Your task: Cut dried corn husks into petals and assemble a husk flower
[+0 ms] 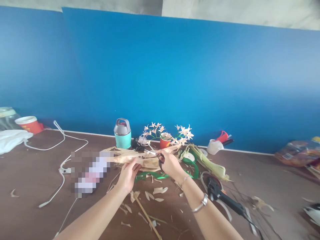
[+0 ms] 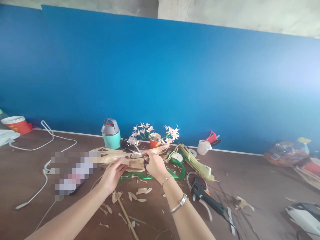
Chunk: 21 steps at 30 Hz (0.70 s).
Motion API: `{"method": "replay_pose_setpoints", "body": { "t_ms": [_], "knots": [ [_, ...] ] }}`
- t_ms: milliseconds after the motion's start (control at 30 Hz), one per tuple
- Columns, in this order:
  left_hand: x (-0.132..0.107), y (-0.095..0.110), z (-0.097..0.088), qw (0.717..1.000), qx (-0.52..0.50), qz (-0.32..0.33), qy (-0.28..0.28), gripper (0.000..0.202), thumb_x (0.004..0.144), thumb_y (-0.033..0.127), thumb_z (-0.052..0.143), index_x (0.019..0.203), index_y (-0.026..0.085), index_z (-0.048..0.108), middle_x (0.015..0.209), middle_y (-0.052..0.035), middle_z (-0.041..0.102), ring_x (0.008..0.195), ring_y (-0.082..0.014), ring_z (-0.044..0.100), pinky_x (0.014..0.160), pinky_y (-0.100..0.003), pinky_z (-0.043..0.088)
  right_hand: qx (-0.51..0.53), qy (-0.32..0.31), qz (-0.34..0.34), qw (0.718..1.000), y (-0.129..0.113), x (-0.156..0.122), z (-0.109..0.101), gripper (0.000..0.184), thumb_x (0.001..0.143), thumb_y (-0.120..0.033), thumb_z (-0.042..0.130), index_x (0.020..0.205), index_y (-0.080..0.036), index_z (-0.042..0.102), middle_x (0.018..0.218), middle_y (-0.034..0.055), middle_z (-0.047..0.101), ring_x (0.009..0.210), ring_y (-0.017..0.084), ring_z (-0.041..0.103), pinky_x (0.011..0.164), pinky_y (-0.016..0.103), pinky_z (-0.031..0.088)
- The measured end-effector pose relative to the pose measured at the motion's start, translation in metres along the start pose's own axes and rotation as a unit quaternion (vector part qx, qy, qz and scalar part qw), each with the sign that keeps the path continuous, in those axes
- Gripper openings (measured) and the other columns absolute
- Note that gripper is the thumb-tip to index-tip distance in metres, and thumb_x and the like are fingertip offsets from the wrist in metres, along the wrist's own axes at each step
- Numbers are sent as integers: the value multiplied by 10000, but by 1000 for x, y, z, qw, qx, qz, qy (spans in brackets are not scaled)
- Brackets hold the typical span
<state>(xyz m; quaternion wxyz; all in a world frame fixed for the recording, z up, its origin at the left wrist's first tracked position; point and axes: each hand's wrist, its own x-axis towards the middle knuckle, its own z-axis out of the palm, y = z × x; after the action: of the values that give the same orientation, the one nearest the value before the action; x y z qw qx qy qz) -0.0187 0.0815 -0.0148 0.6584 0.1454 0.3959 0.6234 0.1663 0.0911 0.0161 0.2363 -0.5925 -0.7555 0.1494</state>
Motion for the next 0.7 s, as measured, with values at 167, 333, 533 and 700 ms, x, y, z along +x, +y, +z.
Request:
{"method": "replay_pose_setpoints", "body": {
  "t_ms": [167,333,533,700],
  "knots": [
    [0,-2,0,1000,-3,3,12,190,771,86,604,596,148,563,618,-25,677,694,-148,668,823,-321,506,93,-96,-32,991,-5,-45,-13,243,690,-140,541,919,-193,603,672,-17,619,553,113,525,531,181,393],
    [1,-3,-1,1000,6,9,14,126,767,98,614,650,138,587,702,-57,701,757,-166,675,880,-345,481,154,-112,-31,981,-9,-71,-2,242,680,-122,523,903,-187,589,620,-40,544,529,91,424,515,179,358],
    [1,-2,-2,1000,11,16,0,114,700,136,681,635,139,587,650,-45,690,714,-169,672,876,-356,482,178,-130,-19,975,-7,-74,4,256,658,-117,526,897,-182,591,626,-41,535,528,87,420,520,182,353],
    [2,-2,-3,999,17,23,-15,129,652,195,719,641,135,605,684,-50,696,752,-176,666,875,-352,475,142,-111,-5,984,-4,-73,-3,300,638,-92,519,911,-193,593,612,-47,533,529,91,427,513,178,345]
  ]
}}
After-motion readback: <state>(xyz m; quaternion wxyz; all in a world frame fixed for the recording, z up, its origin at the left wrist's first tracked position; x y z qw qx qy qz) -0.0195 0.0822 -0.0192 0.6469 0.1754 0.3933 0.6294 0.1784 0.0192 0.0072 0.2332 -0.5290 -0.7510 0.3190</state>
